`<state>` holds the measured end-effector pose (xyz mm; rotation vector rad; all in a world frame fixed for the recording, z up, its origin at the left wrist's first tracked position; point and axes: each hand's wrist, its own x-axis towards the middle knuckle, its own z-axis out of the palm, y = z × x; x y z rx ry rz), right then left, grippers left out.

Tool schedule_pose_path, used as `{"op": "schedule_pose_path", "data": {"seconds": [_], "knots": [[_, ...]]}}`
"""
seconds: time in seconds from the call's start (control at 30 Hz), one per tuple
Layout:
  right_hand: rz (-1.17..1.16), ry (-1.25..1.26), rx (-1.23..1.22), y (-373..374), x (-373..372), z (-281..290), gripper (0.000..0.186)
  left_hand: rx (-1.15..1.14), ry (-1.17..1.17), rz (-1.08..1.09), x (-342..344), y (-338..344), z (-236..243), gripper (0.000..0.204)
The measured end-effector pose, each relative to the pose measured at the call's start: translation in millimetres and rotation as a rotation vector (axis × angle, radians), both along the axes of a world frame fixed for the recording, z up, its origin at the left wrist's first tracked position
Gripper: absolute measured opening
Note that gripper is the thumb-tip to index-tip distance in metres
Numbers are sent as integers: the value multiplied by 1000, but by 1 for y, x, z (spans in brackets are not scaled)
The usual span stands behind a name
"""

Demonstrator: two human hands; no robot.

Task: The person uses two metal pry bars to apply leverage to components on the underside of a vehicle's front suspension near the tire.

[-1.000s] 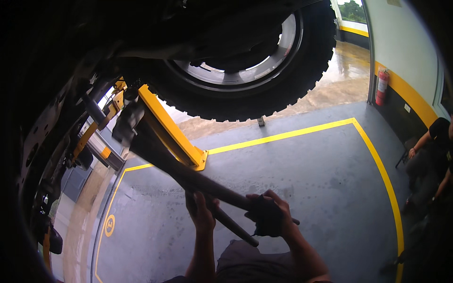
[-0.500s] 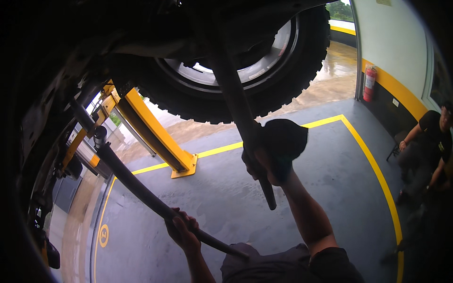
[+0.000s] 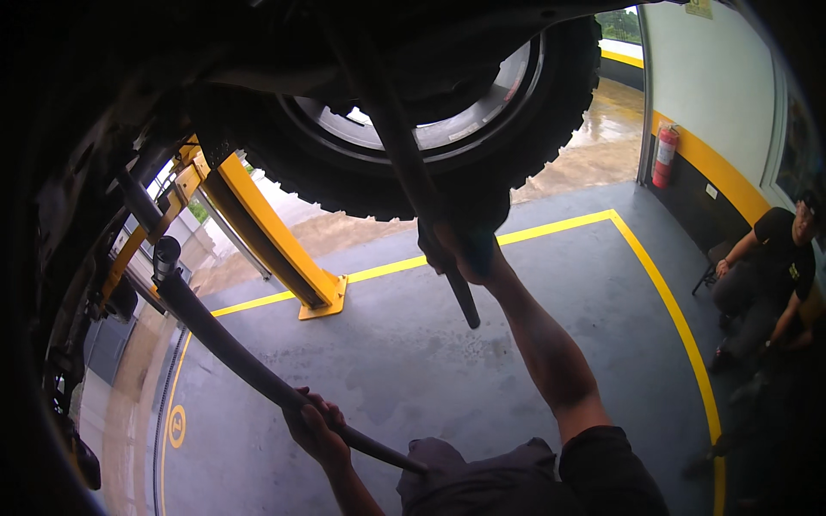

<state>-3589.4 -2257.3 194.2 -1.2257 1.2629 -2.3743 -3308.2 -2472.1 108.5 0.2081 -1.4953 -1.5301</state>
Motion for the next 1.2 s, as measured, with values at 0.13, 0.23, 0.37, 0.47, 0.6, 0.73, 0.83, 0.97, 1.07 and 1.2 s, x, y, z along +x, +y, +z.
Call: {"op": "schedule_pose_path", "data": {"seconds": [0.13,0.23,0.37,0.47,0.6,0.73,0.83,0.97,1.07,1.2], "knots": [[-126,71,36,-20,-23,2,37,25,22,-18,-2,3,-4,49],[-101,123,23,-38,-6,-13,33,35,9,13,-1,3,-7,48],[81,-92,-41,-45,61,-7,42,59,-21,47,2,2,-6,47],[25,-149,-69,-37,88,-11,28,57,-6,48,3,-4,2,43],[-450,-93,55,-16,112,8,31,105,-98,20,-3,4,42,18],[-507,-78,92,-15,112,9,32,51,-151,5,-9,6,98,17],[-554,-85,93,-13,115,8,31,-85,-218,8,-15,5,126,26],[-594,-97,73,-15,117,11,29,-114,-184,-58,-11,6,150,29],[-618,-91,78,-17,120,14,29,-114,-206,-68,-12,8,163,30],[-615,-73,69,-17,120,14,31,-596,-157,186,-17,-11,150,30]]}}
